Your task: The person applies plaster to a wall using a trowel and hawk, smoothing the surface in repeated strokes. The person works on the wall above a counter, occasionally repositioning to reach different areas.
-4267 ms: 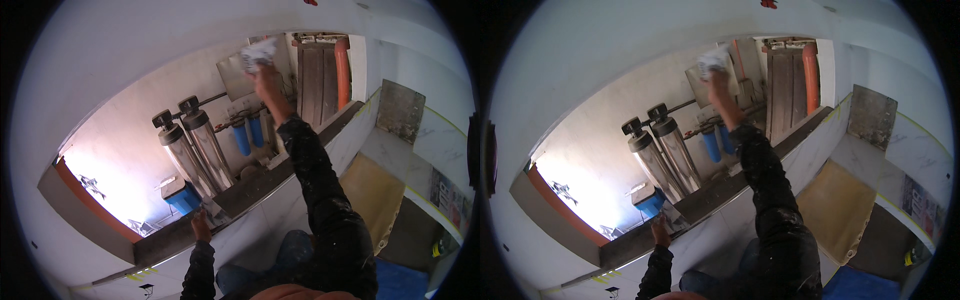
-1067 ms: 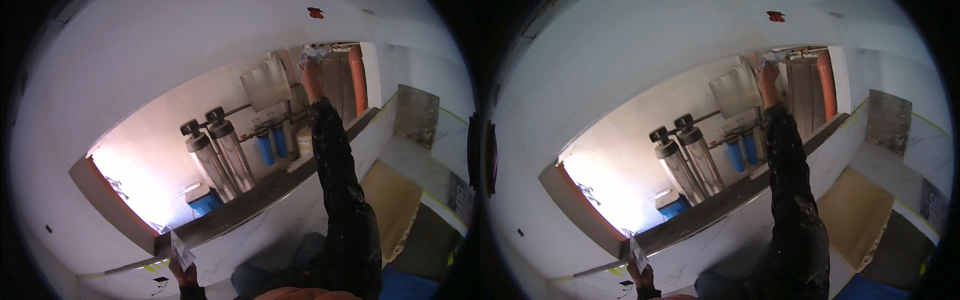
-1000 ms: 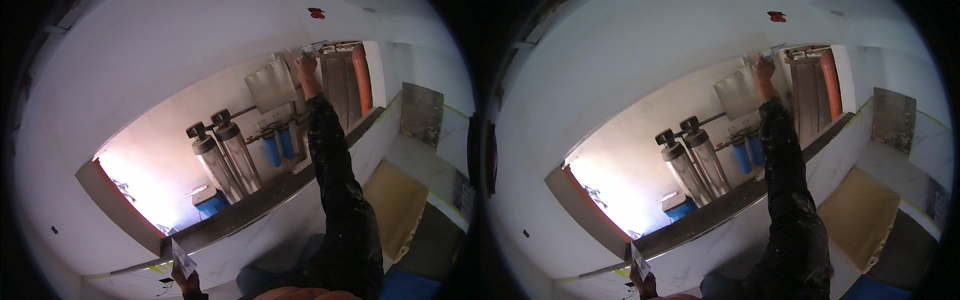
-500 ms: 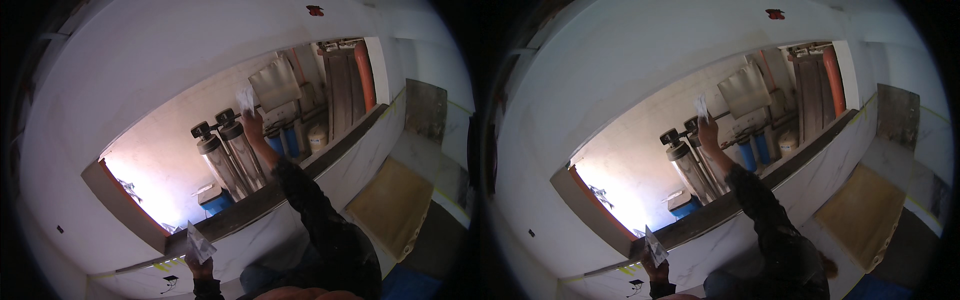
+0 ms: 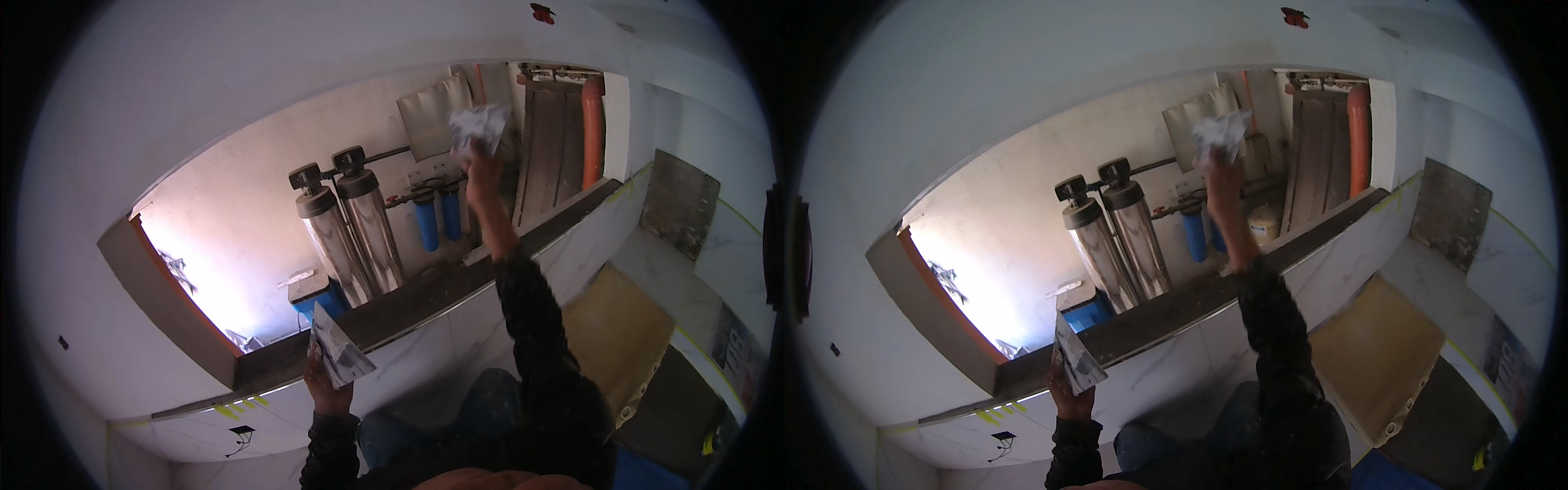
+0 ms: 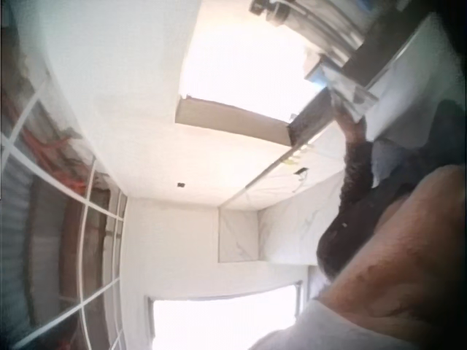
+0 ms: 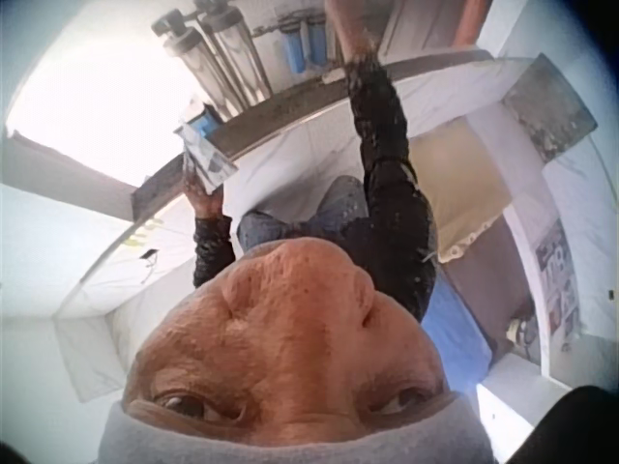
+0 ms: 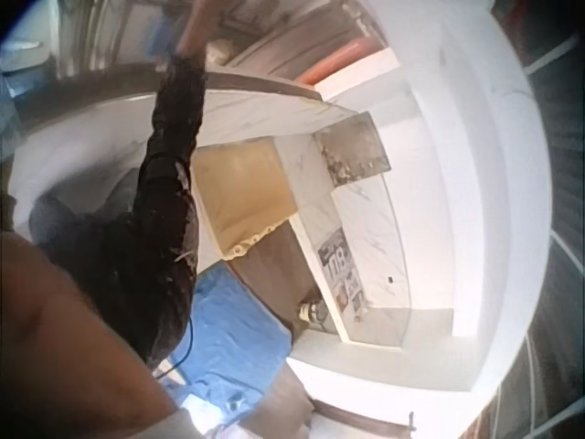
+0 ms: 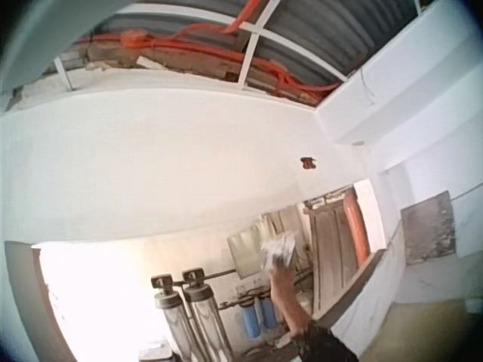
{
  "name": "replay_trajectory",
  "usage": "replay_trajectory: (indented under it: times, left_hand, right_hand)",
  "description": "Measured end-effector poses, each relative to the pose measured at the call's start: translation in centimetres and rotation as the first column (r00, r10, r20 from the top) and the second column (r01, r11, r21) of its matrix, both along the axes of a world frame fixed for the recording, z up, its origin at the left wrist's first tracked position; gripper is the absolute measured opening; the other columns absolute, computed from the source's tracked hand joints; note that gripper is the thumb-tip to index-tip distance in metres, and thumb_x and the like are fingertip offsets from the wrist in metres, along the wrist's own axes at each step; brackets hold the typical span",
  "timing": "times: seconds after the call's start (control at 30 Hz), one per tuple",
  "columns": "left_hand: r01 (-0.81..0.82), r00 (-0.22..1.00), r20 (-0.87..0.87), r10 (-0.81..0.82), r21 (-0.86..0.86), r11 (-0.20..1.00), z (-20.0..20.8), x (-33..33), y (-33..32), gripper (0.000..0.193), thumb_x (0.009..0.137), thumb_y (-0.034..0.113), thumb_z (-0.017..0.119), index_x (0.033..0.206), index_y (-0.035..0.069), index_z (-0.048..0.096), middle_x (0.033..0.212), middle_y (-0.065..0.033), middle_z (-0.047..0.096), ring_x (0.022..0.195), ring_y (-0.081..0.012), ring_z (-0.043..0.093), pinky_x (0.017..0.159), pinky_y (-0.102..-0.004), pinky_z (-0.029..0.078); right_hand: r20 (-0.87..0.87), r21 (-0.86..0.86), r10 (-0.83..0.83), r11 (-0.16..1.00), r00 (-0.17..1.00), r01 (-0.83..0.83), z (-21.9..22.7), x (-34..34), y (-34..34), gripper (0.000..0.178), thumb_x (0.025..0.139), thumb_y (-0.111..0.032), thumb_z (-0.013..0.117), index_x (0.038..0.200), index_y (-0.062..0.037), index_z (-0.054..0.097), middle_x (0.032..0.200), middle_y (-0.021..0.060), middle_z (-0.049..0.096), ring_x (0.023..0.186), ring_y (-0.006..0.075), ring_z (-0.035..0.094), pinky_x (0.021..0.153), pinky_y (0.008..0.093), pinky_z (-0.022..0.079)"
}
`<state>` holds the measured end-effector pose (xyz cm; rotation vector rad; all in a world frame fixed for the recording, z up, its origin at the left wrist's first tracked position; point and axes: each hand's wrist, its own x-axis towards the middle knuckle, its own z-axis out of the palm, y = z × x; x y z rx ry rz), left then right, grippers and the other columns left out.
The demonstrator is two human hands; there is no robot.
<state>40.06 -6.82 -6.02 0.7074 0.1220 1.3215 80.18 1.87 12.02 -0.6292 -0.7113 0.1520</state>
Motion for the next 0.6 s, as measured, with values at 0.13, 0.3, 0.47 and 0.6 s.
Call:
replay_trajectory:
  times: [0.13, 0.3, 0.47, 0.6]
  left_hand:
    - [-0.068, 0.996, -0.060, 0.060, -0.135, 0.989, -1.5, -2.0, -2.1, 0.036, 0.092, 0.025, 0.050, 0.123, 0.007, 0.049, 0.113, -0.0064, 0.058, 0.104, -0.0190, 0.056, 0.090, -0.0341, 0.046]
    - [-0.167, 0.984, -0.083, 0.158, -0.119, 0.979, -3.5, -5.2, -3.3, 0.034, 0.094, 0.026, 0.049, 0.122, 0.008, 0.049, 0.111, -0.0054, 0.056, 0.102, -0.0194, 0.054, 0.090, -0.0350, 0.044]
    - [-0.095, 0.995, -0.028, 0.092, -0.152, 0.984, -4.0, -6.3, -2.8, 0.038, 0.091, 0.026, 0.052, 0.124, 0.008, 0.048, 0.113, -0.0042, 0.056, 0.106, -0.0184, 0.052, 0.093, -0.0346, 0.042]
    - [-0.204, 0.976, -0.090, 0.200, -0.041, 0.978, -4.9, -9.2, -3.3, 0.042, 0.091, 0.027, 0.051, 0.128, 0.007, 0.047, 0.114, -0.0048, 0.055, 0.108, -0.0184, 0.051, 0.094, -0.0339, 0.041]
  right_hand:
    - [-0.065, 0.340, 0.039, 0.940, 0.997, -0.014, 6.1, 5.6, 3.9, 0.046, 0.091, -0.020, 0.056, 0.130, -0.0036, 0.040, 0.122, 0.0154, 0.046, 0.105, 0.0254, 0.051, 0.083, 0.0421, 0.049]
    - [0.014, 0.575, 0.443, 0.730, 0.896, -0.370, 13.6, 1.8, 6.4, 0.054, 0.092, -0.016, 0.051, 0.139, -0.0043, 0.029, 0.120, 0.0159, 0.048, 0.106, 0.0255, 0.052, 0.087, 0.0362, 0.047]
    - [0.484, 0.147, -0.441, 0.892, 0.756, 0.426, 7.8, -10.4, 11.5, 0.061, 0.090, -0.019, 0.052, 0.141, 0.0003, 0.025, 0.117, 0.0178, 0.053, 0.102, 0.0282, 0.055, 0.089, 0.0346, 0.045]
    - [0.287, 0.129, -0.212, 0.975, 0.934, 0.182, 5.2, -6.1, 11.3, 0.050, 0.092, -0.019, 0.051, 0.131, 0.0074, 0.035, 0.113, 0.0194, 0.055, 0.097, 0.0229, 0.055, 0.085, 0.0354, 0.046]
